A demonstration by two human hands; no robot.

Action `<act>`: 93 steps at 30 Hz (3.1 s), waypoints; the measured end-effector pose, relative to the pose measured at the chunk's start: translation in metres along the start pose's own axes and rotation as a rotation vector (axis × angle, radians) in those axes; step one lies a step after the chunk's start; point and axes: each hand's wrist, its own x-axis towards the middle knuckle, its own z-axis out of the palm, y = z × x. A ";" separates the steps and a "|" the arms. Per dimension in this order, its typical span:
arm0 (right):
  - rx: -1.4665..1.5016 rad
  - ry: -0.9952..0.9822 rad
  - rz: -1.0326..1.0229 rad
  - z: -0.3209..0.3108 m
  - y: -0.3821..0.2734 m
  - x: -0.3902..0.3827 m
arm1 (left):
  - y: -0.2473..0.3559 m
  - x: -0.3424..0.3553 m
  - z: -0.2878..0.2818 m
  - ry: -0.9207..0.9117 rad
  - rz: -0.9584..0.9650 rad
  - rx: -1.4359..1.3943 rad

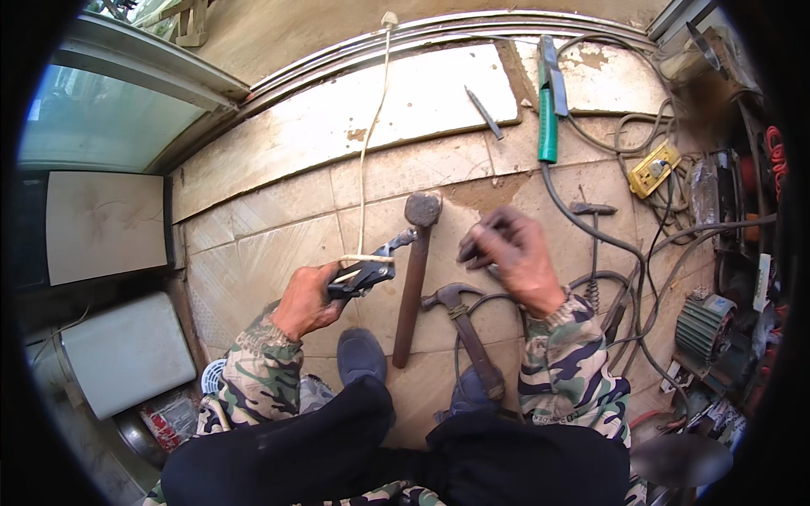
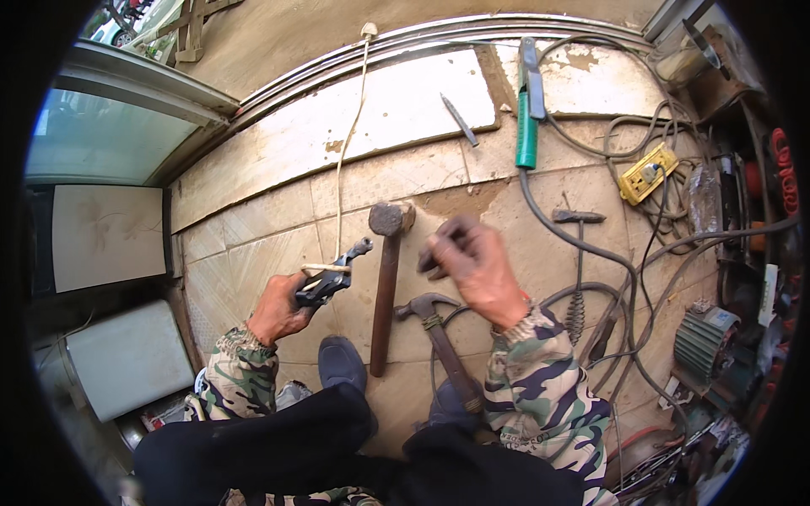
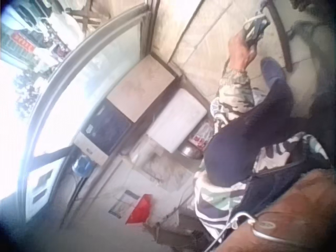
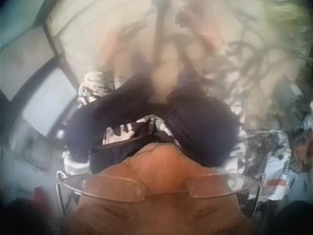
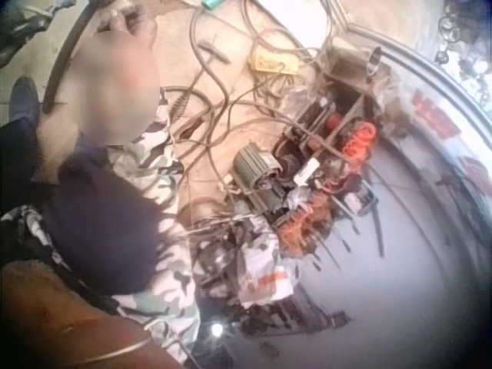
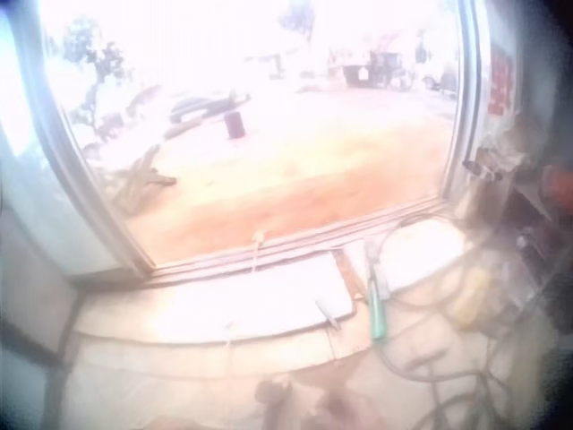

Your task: The person uses an angle grinder to smooth a metal part clamped in a vise, then uses a hammer and pliers to shape and adjust the metal piece. The person works on the floor in a cluttered workshop environment.

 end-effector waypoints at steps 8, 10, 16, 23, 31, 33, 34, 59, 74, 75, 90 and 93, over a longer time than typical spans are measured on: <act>-1.112 -0.323 -0.014 0.013 0.061 0.006 | -0.007 0.007 0.002 0.003 0.023 -0.016; -0.947 -0.273 -0.076 0.015 0.052 0.008 | -0.003 0.004 -0.001 -0.010 0.002 -0.025; -0.482 -0.151 -0.114 0.006 -0.012 0.011 | -0.004 -0.006 -0.005 -0.012 0.015 -0.027; -0.835 -0.113 -0.555 0.013 -0.046 -0.002 | -0.001 -0.010 -0.003 -0.016 0.025 -0.061; -1.272 -0.128 -0.817 0.020 -0.059 -0.006 | 0.003 -0.019 -0.001 -0.006 0.045 0.001; -1.289 -0.154 -0.826 0.022 -0.064 -0.007 | 0.006 -0.020 -0.001 -0.009 0.045 -0.007; -1.243 -0.171 -0.814 0.022 -0.066 -0.009 | 0.009 -0.020 -0.001 -0.010 0.048 -0.019; -0.348 -0.325 -0.314 0.016 -0.042 -0.016 | 0.013 -0.032 -0.002 -0.056 0.073 -0.001; -0.555 -0.333 -0.436 0.015 -0.050 -0.015 | 0.012 -0.033 -0.001 -0.048 0.085 -0.012; -0.555 -0.340 -0.432 0.015 -0.051 -0.015 | 0.013 -0.033 -0.001 -0.051 0.081 -0.010; -0.368 -0.080 -0.179 -0.007 -0.055 -0.033 | 0.010 -0.036 -0.004 -0.042 0.044 -0.006; -0.464 -0.210 -0.044 -0.022 -0.043 -0.048 | 0.011 -0.038 -0.016 -0.068 0.044 -0.081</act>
